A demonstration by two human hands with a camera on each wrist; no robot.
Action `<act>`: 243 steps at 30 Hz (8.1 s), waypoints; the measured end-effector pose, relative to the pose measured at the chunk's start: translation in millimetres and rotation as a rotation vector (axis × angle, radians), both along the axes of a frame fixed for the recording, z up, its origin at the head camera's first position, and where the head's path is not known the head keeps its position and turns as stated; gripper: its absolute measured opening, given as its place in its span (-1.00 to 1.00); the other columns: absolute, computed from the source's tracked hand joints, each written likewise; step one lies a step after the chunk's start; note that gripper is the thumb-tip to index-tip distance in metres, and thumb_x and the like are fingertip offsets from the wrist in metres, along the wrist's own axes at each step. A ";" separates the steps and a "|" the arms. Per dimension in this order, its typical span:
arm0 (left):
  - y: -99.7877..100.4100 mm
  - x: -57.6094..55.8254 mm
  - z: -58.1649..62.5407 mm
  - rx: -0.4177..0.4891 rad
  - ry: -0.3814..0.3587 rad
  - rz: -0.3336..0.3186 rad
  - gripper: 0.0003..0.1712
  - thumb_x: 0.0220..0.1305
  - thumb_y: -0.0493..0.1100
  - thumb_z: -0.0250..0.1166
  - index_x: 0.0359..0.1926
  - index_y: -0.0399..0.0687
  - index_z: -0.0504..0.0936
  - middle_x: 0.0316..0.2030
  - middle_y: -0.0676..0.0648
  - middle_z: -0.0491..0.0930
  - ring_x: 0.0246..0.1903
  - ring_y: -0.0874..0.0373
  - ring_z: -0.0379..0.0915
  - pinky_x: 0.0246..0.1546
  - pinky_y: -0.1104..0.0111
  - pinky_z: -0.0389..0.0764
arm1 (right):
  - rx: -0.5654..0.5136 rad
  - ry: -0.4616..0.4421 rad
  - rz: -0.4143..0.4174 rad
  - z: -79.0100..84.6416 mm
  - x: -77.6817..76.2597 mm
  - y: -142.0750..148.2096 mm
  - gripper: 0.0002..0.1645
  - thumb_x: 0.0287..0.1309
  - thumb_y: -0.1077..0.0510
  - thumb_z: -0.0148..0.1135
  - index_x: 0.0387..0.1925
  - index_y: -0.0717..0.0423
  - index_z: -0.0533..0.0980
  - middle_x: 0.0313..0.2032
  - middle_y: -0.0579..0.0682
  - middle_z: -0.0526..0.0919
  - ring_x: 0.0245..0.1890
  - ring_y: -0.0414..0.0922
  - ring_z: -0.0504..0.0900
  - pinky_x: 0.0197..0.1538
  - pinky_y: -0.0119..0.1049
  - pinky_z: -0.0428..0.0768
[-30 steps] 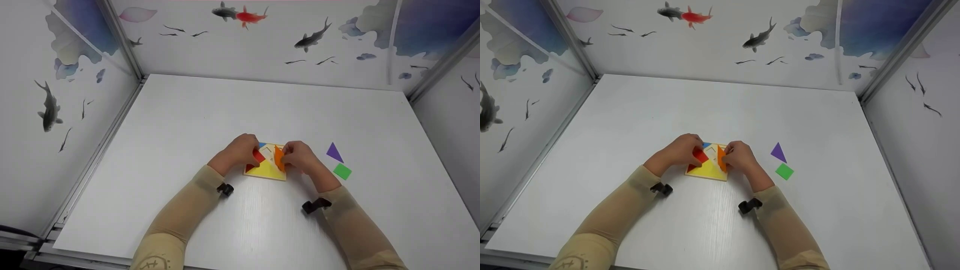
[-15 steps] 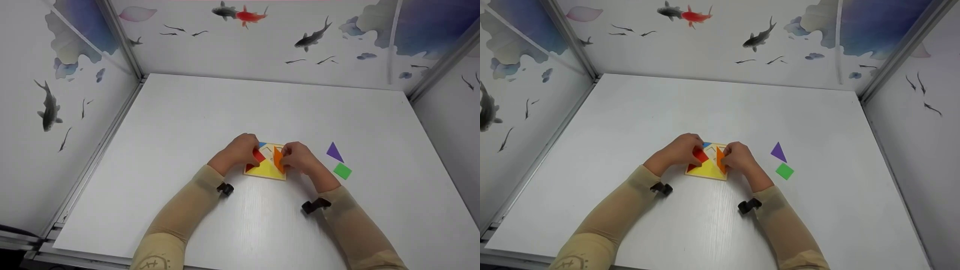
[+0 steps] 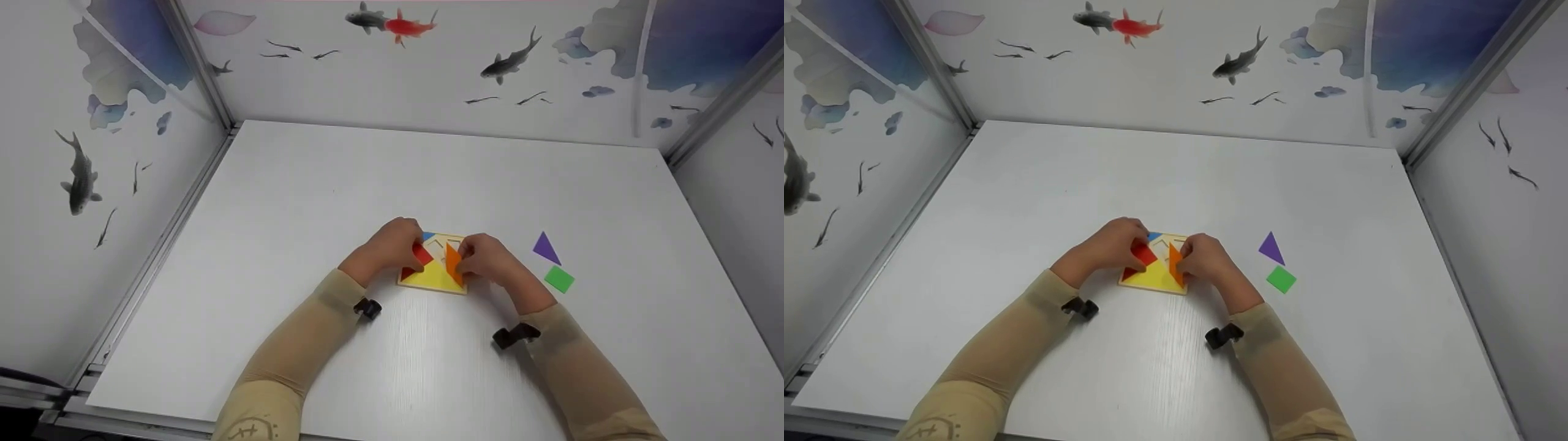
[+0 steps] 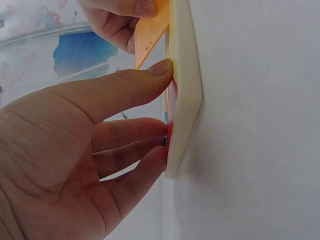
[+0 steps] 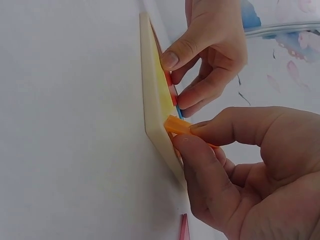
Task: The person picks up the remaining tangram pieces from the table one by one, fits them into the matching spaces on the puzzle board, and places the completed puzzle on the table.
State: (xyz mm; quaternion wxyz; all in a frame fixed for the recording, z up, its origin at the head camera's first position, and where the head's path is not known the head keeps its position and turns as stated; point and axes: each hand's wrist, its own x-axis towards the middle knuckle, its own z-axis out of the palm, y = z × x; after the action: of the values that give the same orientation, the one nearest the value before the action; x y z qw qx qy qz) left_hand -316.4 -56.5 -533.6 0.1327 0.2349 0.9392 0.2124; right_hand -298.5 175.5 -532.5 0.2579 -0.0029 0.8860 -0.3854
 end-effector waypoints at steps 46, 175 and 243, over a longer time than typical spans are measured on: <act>1.8 0.2 0.8 -0.001 0.004 0.013 -0.54 0.12 0.02 0.66 -0.02 -0.09 0.78 -0.09 -0.01 0.60 -0.05 0.06 0.43 0.11 0.26 0.61 | 0.168 0.026 0.080 7.3 -2.0 5.2 -0.67 0.26 0.15 0.51 -0.05 0.20 0.60 -0.16 0.10 0.60 -0.23 -0.03 0.60 -0.19 -0.36 0.66; 3.0 2.1 1.6 -0.001 -0.019 0.035 -0.48 0.11 0.01 0.66 0.05 -0.08 0.77 -0.04 -0.02 0.62 -0.01 0.06 0.44 0.15 0.28 0.62 | 0.152 0.171 0.015 19.6 -9.8 27.3 -0.72 0.28 0.10 0.51 -0.05 0.07 0.64 -0.19 0.08 0.63 -0.17 0.00 0.58 -0.09 -0.30 0.69; 3.1 3.1 -0.3 -0.003 -0.003 0.031 -0.50 0.11 0.02 0.66 0.02 -0.10 0.77 -0.02 -0.04 0.61 -0.02 0.04 0.45 0.14 0.26 0.63 | 0.134 0.444 -0.152 37.7 21.9 75.4 -0.26 0.29 0.14 0.46 0.40 0.15 0.37 0.21 0.32 0.57 0.23 0.25 0.55 0.26 0.16 0.62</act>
State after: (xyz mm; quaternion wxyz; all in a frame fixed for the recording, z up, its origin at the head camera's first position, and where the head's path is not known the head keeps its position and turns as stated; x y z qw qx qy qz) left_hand -313.3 -53.4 -533.9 0.1310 0.2200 0.9428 0.2133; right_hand -276.6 250.9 -494.8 0.0266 -0.0037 0.9423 -0.3337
